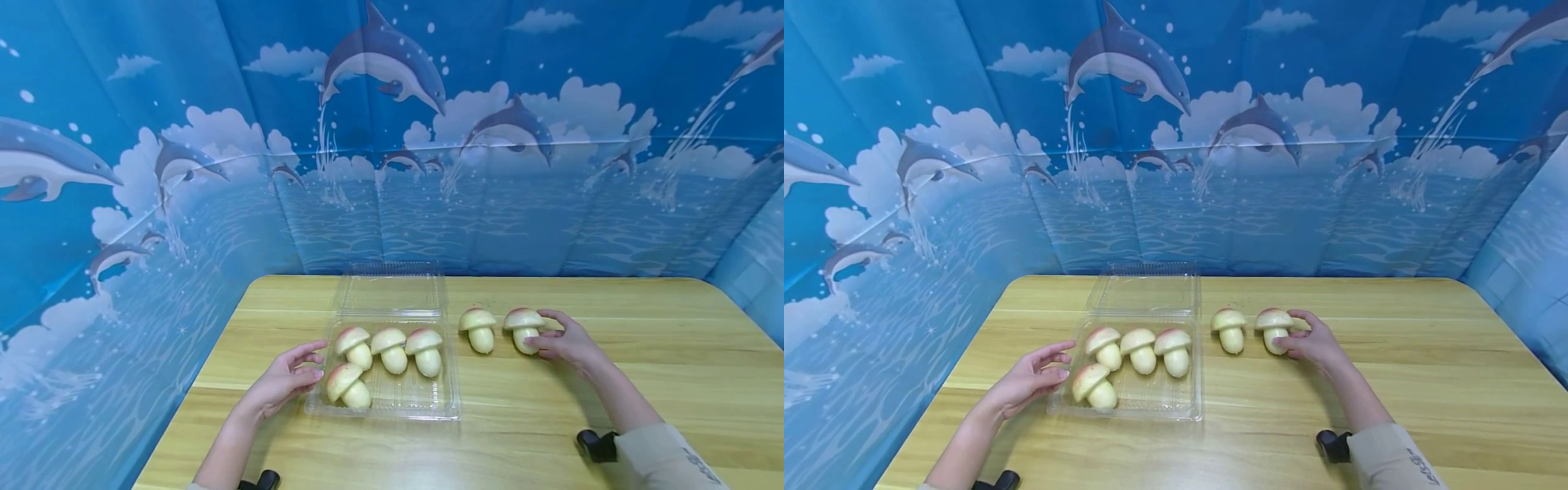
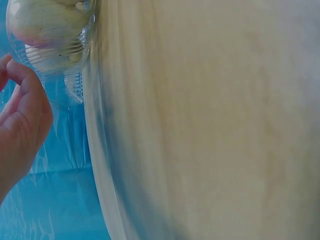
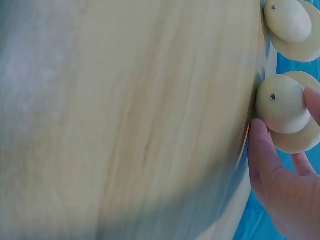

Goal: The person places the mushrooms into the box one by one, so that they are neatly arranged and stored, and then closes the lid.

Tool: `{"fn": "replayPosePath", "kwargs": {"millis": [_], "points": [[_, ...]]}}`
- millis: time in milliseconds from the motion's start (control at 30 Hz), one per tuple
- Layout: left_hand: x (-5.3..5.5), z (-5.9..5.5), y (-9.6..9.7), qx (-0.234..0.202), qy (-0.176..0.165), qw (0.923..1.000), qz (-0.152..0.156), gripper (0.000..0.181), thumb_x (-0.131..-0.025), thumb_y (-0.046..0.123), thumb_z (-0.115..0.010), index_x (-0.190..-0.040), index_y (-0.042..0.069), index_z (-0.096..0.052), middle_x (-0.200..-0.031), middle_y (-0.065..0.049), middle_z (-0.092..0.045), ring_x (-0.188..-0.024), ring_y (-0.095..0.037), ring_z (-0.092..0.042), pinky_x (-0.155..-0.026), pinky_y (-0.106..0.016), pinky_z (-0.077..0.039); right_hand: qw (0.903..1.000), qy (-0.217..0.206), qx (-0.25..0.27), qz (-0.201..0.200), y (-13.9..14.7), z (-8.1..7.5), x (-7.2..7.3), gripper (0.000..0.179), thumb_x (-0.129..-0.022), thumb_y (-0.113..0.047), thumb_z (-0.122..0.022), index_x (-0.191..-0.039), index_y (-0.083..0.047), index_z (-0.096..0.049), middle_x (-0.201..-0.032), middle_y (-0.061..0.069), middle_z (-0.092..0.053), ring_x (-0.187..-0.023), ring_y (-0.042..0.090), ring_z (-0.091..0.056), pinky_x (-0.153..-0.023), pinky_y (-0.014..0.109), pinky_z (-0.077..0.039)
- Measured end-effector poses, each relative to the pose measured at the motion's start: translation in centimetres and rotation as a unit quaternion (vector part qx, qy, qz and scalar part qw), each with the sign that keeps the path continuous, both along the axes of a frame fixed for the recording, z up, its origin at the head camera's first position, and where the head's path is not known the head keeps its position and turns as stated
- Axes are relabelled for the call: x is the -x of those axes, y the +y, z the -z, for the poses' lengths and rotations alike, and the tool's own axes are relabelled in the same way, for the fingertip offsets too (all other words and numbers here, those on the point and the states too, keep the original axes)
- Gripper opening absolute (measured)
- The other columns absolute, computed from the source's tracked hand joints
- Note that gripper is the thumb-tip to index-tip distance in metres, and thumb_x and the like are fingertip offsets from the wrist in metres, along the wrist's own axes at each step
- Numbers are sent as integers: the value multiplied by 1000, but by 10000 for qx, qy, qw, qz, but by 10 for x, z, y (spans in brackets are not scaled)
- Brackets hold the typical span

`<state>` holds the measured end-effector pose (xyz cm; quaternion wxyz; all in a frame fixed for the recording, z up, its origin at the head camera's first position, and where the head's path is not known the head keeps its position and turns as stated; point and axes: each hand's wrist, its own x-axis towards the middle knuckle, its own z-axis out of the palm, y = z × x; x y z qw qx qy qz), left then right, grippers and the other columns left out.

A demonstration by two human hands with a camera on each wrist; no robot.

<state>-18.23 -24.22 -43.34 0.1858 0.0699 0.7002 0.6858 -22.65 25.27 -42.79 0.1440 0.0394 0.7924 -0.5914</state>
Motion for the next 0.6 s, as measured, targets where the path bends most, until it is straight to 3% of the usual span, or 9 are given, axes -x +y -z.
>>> {"fn": "replayPosePath", "kwargs": {"millis": [600], "points": [[-5,7,4,19,115,9999,-23,64,-88,3,-61,-142,-4,-29,-109,-8,-42,-76,-6,-52,-66,-18,-47,9998,37,206,-24,4,8,1,84,-85,-11,-68,-145,5,-12,-111,22,-52,-80,10,-61,-75,30,-53]]}}
